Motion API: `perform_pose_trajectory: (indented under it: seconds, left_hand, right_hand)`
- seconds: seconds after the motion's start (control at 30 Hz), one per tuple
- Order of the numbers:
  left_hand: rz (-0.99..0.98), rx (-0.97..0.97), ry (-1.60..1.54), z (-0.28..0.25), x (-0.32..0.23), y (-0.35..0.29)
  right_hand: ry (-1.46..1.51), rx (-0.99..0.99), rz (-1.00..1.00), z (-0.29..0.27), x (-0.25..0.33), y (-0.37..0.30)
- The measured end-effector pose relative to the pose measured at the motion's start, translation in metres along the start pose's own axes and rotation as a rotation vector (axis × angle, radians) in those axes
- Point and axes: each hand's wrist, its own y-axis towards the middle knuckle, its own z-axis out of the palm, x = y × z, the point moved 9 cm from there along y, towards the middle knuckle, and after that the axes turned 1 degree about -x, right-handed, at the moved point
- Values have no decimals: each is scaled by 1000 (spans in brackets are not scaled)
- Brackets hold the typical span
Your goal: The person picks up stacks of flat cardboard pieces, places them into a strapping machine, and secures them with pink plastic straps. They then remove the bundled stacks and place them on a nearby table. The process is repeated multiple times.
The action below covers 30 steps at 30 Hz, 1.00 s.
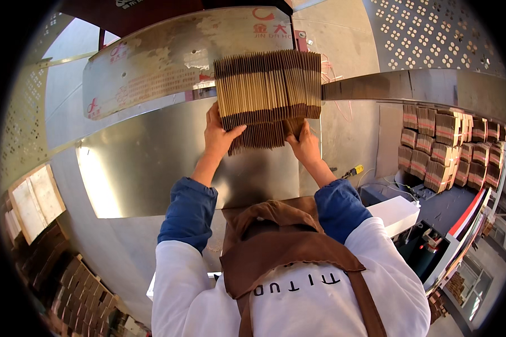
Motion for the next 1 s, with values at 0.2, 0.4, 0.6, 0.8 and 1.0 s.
perform_pose_trajectory:
  seconds: [0.2, 0.4, 0.6, 0.8, 1.0]
  left_hand:
    - [-10, 6, -54, 4, 2, 22]
    - [20, 17, 13, 5, 2, 32]
    - [-151, -3, -306, 13, 21, 30]
    - [-110, -43, -208, 1, -9, 37]
    - [-153, -59, -237, -1, -9, 37]
  right_hand:
    - [-60, 64, 25, 3, -7, 23]
    - [-65, 55, 13, 2, -7, 32]
    - [-70, 64, 3, 4, -6, 32]
    - [-26, 44, -29, 1, 1, 31]
    - [-92, 39, -45, 7, -5, 31]
